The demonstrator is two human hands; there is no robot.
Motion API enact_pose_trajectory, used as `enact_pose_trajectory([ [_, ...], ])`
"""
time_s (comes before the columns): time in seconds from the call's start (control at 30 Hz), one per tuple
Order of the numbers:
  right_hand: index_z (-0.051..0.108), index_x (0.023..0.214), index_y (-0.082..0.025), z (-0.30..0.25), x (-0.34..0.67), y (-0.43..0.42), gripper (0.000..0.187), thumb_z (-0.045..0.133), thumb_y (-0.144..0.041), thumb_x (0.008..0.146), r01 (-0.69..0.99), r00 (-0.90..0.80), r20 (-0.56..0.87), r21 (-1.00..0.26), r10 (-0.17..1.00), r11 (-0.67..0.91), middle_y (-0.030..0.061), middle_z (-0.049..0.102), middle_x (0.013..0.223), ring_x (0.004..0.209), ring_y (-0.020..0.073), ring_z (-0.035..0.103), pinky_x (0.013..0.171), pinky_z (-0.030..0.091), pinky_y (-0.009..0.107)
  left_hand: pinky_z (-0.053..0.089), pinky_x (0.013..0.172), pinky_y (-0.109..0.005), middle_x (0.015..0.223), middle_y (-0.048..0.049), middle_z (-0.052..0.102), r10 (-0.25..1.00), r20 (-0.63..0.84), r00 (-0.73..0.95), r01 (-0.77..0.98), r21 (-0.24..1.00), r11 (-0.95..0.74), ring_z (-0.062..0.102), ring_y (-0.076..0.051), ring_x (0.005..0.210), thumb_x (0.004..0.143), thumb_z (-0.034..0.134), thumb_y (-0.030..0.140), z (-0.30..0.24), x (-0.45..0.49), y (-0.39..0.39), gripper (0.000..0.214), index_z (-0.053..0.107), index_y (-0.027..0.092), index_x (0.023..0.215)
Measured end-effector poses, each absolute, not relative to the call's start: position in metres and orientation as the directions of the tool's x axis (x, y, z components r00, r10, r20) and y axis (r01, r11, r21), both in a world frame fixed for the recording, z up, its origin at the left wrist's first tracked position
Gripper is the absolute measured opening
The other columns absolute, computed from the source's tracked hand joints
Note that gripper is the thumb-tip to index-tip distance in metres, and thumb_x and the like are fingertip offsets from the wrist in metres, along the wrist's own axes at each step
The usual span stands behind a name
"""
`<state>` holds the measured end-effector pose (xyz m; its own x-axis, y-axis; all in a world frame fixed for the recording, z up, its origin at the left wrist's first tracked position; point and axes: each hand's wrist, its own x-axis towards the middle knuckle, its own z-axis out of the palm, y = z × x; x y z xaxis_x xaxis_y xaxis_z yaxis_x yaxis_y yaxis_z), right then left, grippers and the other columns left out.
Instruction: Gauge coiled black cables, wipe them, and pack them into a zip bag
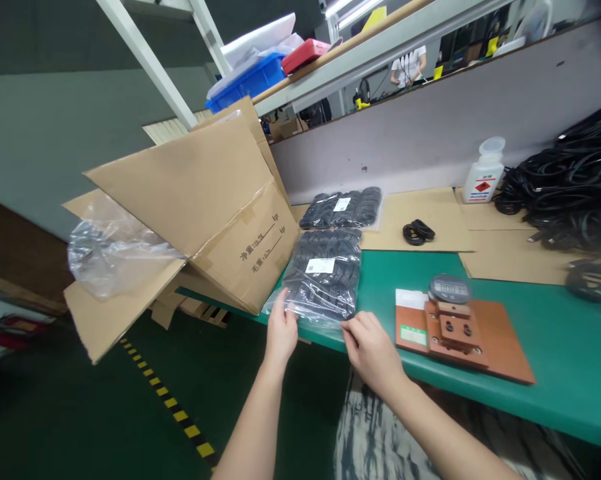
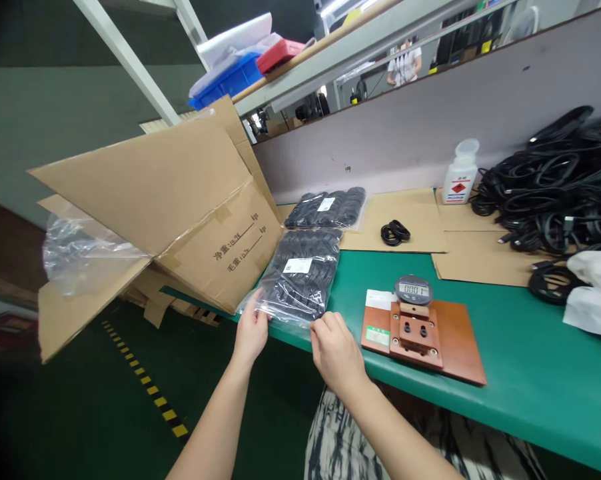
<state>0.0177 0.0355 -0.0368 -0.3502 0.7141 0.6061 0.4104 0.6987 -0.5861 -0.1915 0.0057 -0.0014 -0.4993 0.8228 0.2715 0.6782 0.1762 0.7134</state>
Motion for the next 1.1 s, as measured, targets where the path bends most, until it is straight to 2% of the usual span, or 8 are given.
enact_pose_trajectory([
  [0.1, 0.06, 0.087, -0.02, -0.037, 0.018, 0.036, 0.019, 0.047, -0.013, 0.1, 0.409, -0.348, 0.609, -0.586, 0.713, 0.7, 0.0064, 0.059, 0.082, 0.082, 0.0246, 0.055, 0.071, 0.049, 0.035, 0.057, 0.094, -0.043, 0.12, -0.0125, 0.073, 0.831, 0.284, -0.478, 0.702, 0.692, 0.168, 0.072, -0.024, 0.098, 0.097, 0.053, 0.019, -0.002, -0.194, 0.007, 0.043, 0.06, 0.02, 0.139],
  [0.23, 0.06, 0.087, -0.021, -0.037, 0.018, 0.036, 0.019, 0.048, -0.012, 0.099, 0.405, -0.346, 0.614, -0.584, 0.71, 0.703, 0.0065, 0.059, 0.082, 0.082, 0.0247, 0.055, 0.071, 0.049, 0.036, 0.049, 0.106, -0.053, 0.133, -0.0134, 0.066, 0.844, 0.305, -0.441, 0.739, 0.657, 0.149, 0.064, -0.028, 0.12, 0.097, 0.062, 0.025, 0.0, -0.201, 0.009, 0.037, 0.062, 0.019, 0.133],
  [0.33, 0.06, 0.087, -0.021, -0.037, 0.018, 0.036, 0.019, 0.048, -0.012, 0.099, 0.402, -0.342, 0.619, -0.583, 0.707, 0.706, 0.0062, 0.059, 0.082, 0.081, 0.0247, 0.055, 0.07, 0.049, 0.035, 0.045, 0.109, -0.058, 0.138, -0.0125, 0.062, 0.858, 0.311, -0.408, 0.762, 0.634, 0.132, 0.059, -0.03, 0.128, 0.098, 0.063, 0.029, 0.001, -0.203, 0.008, 0.035, 0.062, 0.018, 0.131],
  [0.43, 0.059, 0.086, -0.022, -0.036, 0.019, 0.036, 0.02, 0.047, -0.012, 0.099, 0.402, -0.34, 0.625, -0.579, 0.703, 0.709, 0.006, 0.058, 0.081, 0.081, 0.0245, 0.056, 0.069, 0.048, 0.035, 0.043, 0.113, -0.056, 0.14, -0.0126, 0.063, 0.868, 0.318, -0.381, 0.782, 0.613, 0.118, 0.058, -0.029, 0.132, 0.099, 0.059, 0.022, 0.0, -0.201, 0.006, 0.034, 0.062, 0.018, 0.133],
  [0.53, 0.06, 0.087, -0.021, -0.036, 0.018, 0.036, 0.02, 0.047, -0.013, 0.099, 0.405, -0.339, 0.625, -0.578, 0.703, 0.708, 0.0061, 0.058, 0.081, 0.081, 0.0246, 0.056, 0.069, 0.049, 0.035, 0.042, 0.116, -0.05, 0.141, -0.0139, 0.064, 0.86, 0.329, -0.389, 0.801, 0.582, 0.14, 0.057, -0.028, 0.134, 0.096, 0.049, 0.01, -0.002, -0.199, 0.003, 0.045, 0.06, 0.019, 0.139],
  [0.73, 0.06, 0.086, -0.02, -0.036, 0.018, 0.036, 0.019, 0.047, -0.012, 0.099, 0.407, -0.34, 0.624, -0.576, 0.703, 0.709, 0.0063, 0.058, 0.081, 0.081, 0.0245, 0.056, 0.07, 0.049, 0.035, 0.046, 0.112, -0.052, 0.136, -0.0168, 0.067, 0.865, 0.33, -0.379, 0.836, 0.522, 0.168, 0.061, -0.032, 0.129, 0.09, 0.046, 0.005, -0.002, -0.198, 0.004, 0.056, 0.058, 0.016, 0.143],
  [0.93, 0.06, 0.087, -0.021, -0.036, 0.018, 0.036, 0.02, 0.047, -0.012, 0.099, 0.412, -0.334, 0.618, -0.584, 0.712, 0.7, 0.006, 0.058, 0.081, 0.081, 0.0245, 0.055, 0.069, 0.048, 0.035, 0.041, 0.118, -0.047, 0.149, -0.0122, 0.057, 0.878, 0.356, -0.319, 0.868, 0.482, 0.12, 0.05, -0.027, 0.141, 0.096, 0.042, 0.011, -0.003, -0.192, -0.001, 0.052, 0.053, 0.02, 0.146],
  [1.1, 0.059, 0.086, -0.021, -0.035, 0.018, 0.036, 0.02, 0.047, -0.012, 0.099, 0.413, -0.334, 0.619, -0.582, 0.711, 0.701, 0.006, 0.058, 0.081, 0.08, 0.0244, 0.056, 0.069, 0.048, 0.035, 0.04, 0.116, -0.052, 0.159, -0.0143, 0.045, 0.885, 0.35, -0.309, 0.891, 0.431, 0.14, 0.042, -0.03, 0.147, 0.101, 0.042, 0.022, -0.005, -0.183, -0.01, 0.053, 0.042, 0.023, 0.154],
])
